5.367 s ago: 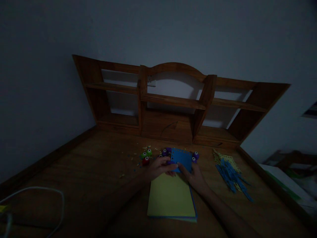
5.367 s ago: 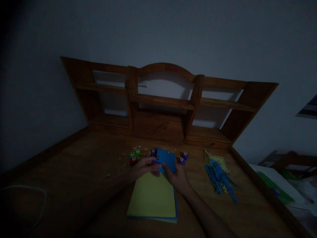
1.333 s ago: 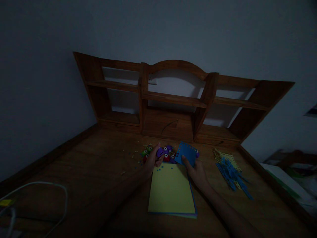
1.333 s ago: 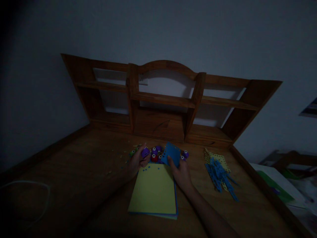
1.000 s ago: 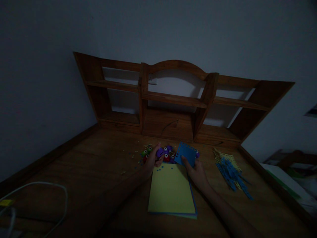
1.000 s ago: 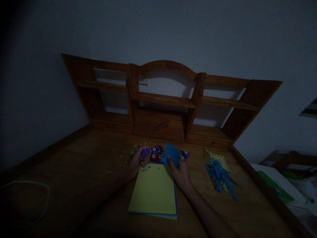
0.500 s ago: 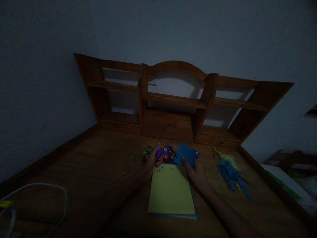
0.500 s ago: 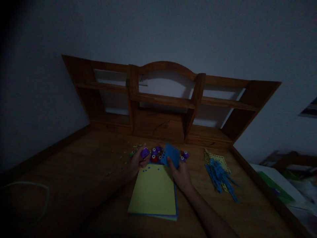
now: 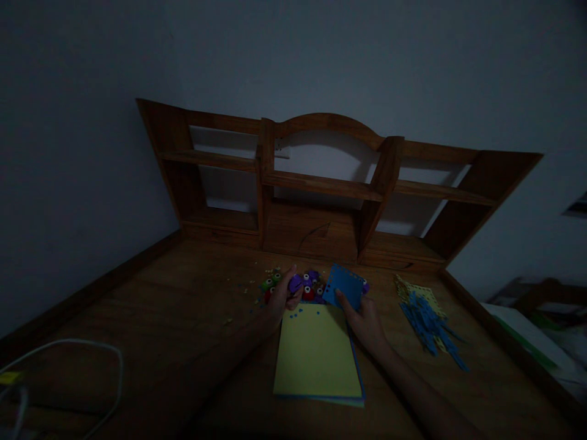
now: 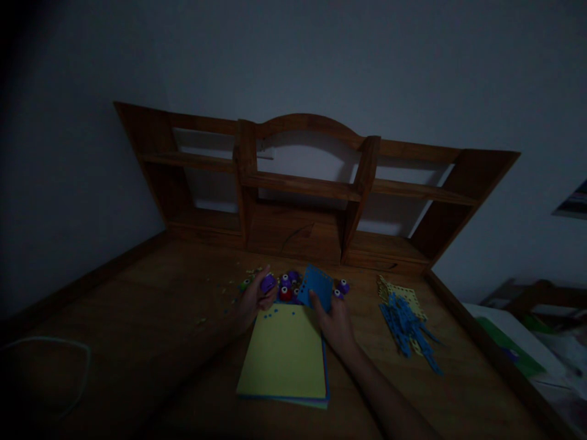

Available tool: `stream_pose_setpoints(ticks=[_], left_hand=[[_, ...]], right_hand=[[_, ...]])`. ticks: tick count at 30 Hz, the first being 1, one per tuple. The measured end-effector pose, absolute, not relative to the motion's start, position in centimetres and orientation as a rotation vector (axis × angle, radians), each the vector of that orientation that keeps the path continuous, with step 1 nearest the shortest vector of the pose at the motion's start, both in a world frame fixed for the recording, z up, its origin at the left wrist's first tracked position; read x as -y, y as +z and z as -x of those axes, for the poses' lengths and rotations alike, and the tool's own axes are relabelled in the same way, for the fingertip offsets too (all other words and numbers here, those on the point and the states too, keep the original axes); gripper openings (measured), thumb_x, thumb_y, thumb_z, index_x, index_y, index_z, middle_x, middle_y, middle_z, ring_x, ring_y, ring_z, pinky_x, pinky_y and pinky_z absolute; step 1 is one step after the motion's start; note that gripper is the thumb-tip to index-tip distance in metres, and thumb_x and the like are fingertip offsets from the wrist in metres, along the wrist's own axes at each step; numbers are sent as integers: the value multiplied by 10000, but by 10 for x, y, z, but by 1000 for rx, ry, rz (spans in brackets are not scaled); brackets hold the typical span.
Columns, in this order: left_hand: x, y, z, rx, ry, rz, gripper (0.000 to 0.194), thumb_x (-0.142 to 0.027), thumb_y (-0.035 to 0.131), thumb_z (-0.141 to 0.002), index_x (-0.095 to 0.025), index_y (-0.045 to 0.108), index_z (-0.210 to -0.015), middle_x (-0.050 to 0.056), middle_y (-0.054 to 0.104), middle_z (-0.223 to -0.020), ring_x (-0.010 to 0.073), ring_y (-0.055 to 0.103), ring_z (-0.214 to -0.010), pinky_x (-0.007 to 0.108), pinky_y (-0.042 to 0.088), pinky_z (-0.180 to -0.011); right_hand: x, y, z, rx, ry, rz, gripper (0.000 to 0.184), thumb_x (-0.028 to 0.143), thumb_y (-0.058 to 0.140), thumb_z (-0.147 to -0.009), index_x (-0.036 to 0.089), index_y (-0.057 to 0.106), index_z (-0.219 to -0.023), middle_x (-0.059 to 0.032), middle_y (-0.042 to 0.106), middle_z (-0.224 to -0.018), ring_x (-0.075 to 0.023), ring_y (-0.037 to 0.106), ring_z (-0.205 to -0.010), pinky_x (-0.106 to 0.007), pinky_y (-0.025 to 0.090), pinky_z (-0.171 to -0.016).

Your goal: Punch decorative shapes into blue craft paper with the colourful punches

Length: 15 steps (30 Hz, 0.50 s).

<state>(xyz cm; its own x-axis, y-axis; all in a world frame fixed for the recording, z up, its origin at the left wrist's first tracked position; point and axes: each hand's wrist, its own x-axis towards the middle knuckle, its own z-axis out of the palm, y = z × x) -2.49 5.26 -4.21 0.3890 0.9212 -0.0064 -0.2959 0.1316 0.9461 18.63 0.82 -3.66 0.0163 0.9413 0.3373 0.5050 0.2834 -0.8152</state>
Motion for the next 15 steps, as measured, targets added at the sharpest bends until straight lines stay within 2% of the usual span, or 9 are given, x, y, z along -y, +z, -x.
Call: stream_pose_setpoints(ticks=[4,15], left_hand=[[-50,-38,24,-760,1018,-1094,652,-702,249,-858,-179,374,-488,-40,241,-378,75,218,-340,236,165,-397],[-50,-40,23,-812,1021,-1110,670,-741,280,-822,-173,372,-479,-39,263,-372,68,240,-332,209,178,-375]], right_hand=[[-9,-36,-186,1625,574,1356,387,460,509,-866,197,446,-590,18,496,-543,-143,462,-509,-245,341,-502],[-7,-36,-187,1611,558,1380,396,480,509,-867,186,495,-603,4,547,-555,-142,478,-495,-247,355,-498]])
